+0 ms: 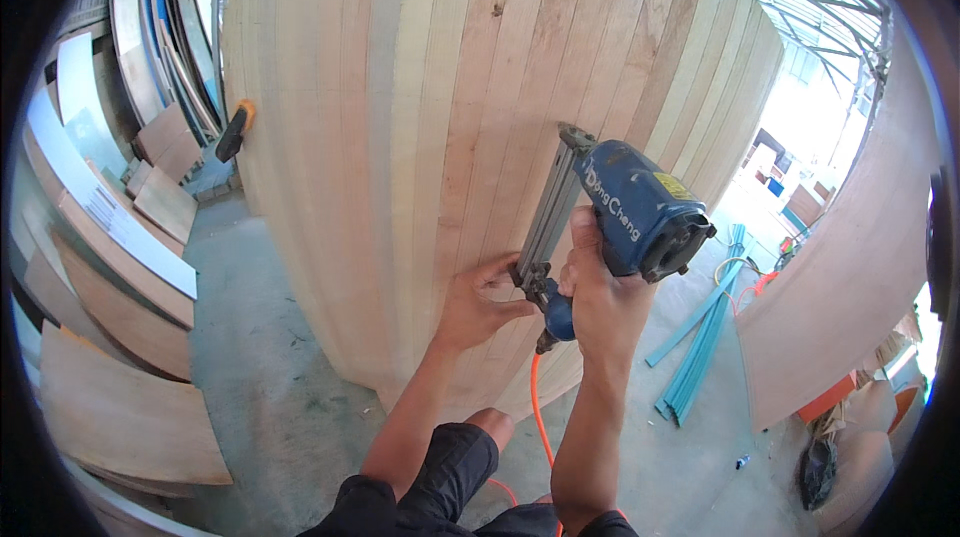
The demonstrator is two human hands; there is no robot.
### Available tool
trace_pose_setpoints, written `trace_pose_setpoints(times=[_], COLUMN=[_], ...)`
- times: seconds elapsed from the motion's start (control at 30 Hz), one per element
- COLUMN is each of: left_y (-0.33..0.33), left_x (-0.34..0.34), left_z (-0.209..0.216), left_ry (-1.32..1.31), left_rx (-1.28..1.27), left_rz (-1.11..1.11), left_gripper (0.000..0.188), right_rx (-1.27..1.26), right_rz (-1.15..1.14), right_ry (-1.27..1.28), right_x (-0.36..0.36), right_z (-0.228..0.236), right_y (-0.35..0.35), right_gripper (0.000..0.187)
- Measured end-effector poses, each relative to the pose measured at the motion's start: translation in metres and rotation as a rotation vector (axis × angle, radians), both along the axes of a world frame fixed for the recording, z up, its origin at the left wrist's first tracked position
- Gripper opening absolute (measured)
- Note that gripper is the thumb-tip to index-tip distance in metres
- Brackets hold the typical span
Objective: The person uses a pneumatic nail gun to attach wooden planks to a large, curved wooden structure in a workshop. They move around the structure to secure different sections and then walk to a workbench to pick up a small box.
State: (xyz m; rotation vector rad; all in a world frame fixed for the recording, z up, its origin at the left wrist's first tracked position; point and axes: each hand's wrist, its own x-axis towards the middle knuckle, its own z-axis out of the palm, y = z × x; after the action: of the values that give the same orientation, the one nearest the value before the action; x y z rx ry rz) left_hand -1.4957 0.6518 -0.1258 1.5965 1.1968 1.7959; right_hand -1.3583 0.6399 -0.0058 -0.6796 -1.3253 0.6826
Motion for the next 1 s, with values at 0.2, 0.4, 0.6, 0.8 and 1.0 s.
trace_pose_setpoints(times=[0.2,0.4,0.6,0.8,1.0], left_y=[0.001,0.005,0.003,0.013,0.008], left_x=[-0.001,0.003,-0.006,-0.012,-0.023], left_z=[0.0,-0.003,-0.001,-0.009,0.0], left_ry=[0.08,0.086,0.064,-0.035,0.084], left_rx=[0.036,0.007,-0.011,-0.024,-0.115], left_rz=[0.087,0.079,0.013,-0.185,-0.219], left_gripper=[0.076,0.077,0.074,0.072,0.075], right_rx=[-0.117,-0.208,-0.156,-0.181,-0.087], right_rz=[0.129,0.058,-0.089,-0.211,-0.296], right_ry=[0.074,0.092,0.047,0.069,0.0], right_x=[-0.001,0.003,-0.017,-0.031,-0.034], right_z=[0.017,0.02,0.021,0.018,0.003], right_y=[-0.017,-0.021,-0.03,-0.044,-0.038], right_gripper=[0.025,0.016,0.023,0.016,0.019])
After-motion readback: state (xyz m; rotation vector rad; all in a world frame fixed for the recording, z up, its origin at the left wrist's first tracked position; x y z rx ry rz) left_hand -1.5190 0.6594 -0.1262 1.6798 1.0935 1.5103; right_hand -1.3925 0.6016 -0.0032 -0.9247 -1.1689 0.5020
